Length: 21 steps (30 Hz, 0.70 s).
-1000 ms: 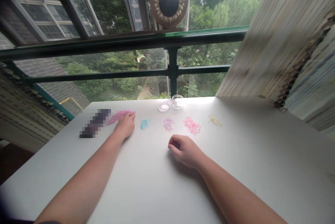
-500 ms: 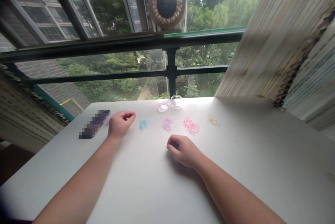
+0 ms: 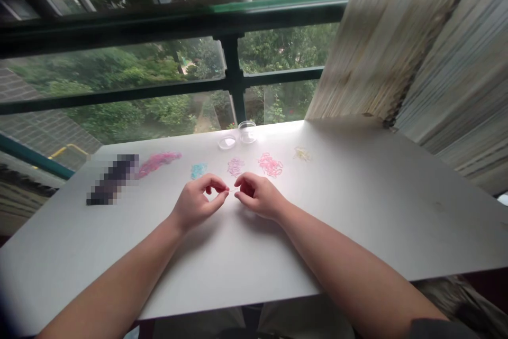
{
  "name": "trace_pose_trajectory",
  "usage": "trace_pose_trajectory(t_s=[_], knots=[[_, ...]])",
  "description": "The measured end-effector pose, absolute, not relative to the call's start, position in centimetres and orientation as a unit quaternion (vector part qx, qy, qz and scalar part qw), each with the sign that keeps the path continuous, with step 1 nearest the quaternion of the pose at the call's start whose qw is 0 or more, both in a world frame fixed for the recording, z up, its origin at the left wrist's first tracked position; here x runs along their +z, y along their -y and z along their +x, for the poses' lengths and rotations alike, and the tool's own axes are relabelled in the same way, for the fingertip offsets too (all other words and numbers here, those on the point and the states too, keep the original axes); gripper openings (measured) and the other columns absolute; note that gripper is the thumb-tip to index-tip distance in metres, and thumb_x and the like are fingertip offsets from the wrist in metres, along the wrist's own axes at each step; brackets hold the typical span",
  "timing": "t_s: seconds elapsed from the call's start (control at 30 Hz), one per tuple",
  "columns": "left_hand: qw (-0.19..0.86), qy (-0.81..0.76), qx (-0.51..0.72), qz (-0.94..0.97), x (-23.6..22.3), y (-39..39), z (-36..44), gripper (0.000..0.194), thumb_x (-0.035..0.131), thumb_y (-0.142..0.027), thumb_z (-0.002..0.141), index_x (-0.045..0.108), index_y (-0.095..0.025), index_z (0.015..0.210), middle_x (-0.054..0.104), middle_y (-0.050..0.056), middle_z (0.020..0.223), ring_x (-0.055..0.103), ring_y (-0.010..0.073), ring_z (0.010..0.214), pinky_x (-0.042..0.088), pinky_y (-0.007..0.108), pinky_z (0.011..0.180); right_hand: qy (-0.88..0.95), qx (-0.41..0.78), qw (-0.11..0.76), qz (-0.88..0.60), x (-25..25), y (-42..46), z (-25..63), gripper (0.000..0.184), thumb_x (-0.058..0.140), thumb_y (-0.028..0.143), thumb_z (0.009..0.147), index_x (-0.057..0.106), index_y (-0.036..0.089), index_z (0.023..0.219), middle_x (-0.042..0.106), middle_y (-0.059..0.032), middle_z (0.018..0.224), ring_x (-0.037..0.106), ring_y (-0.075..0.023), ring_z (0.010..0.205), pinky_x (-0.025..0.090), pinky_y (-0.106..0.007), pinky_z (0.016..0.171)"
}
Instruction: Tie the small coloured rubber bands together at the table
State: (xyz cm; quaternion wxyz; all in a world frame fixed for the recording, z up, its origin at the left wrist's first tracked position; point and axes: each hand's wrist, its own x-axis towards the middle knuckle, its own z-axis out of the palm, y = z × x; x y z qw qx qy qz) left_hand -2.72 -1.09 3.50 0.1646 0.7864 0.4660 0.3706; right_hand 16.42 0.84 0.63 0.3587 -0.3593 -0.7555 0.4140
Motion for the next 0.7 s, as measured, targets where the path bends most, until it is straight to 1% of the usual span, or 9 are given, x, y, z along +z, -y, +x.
trace_pose_trajectory(t_s=[0.2,0.33,0.47,0.7], knots=[[0.14,-0.454,0.357,0.804,3.08,0.87,-3.06,0.006,0.057,-0.019,0.074,0.06,-0.019,0.079,0.066,0.0,0.072,0.06,0.0132,0.069,0.045,0.025,0.062,0.764,0.393,0.362,-0.362,0.76,-0.82,16.35,0.008,0.054,0.025,0.079,0.054,0.018,0.079,0.047,0.0031,0.058,0.04,-0.0086,0.052,0.035,-0.022,0.05],[0.132,-0.45,0.347,0.813,2.96,0.66,-3.3,0.006,0.057,-0.019,0.074,0.06,-0.019,0.079,0.065,0.001,0.072,0.06,0.0131,0.069,0.044,0.025,0.061,0.762,0.399,0.358,-0.363,0.66,-0.91,16.35,0.008,0.053,0.025,0.079,0.056,0.018,0.079,0.049,0.0025,0.058,0.041,-0.0087,0.051,0.035,-0.022,0.049],[0.133,-0.448,0.343,0.815,3.0,0.71,-3.21,0.006,0.056,-0.021,0.075,0.059,-0.019,0.08,0.065,0.001,0.072,0.059,0.0136,0.07,0.045,0.026,0.063,0.758,0.395,0.353,-0.379,0.6,-0.93,16.41,0.009,0.053,0.025,0.079,0.057,0.018,0.079,0.055,0.0007,0.062,0.044,-0.0093,0.053,0.036,-0.022,0.051],[0.157,-0.437,0.334,0.82,2.75,0.8,-2.99,0.016,0.059,-0.024,0.074,0.06,-0.019,0.089,0.066,0.003,0.081,0.06,0.0146,0.075,0.047,0.027,0.069,0.757,0.39,0.356,-0.384,0.66,-0.85,16.45,0.008,0.054,0.024,0.079,0.058,0.018,0.079,0.058,0.0,0.065,0.045,-0.0094,0.053,0.037,-0.022,0.051]])
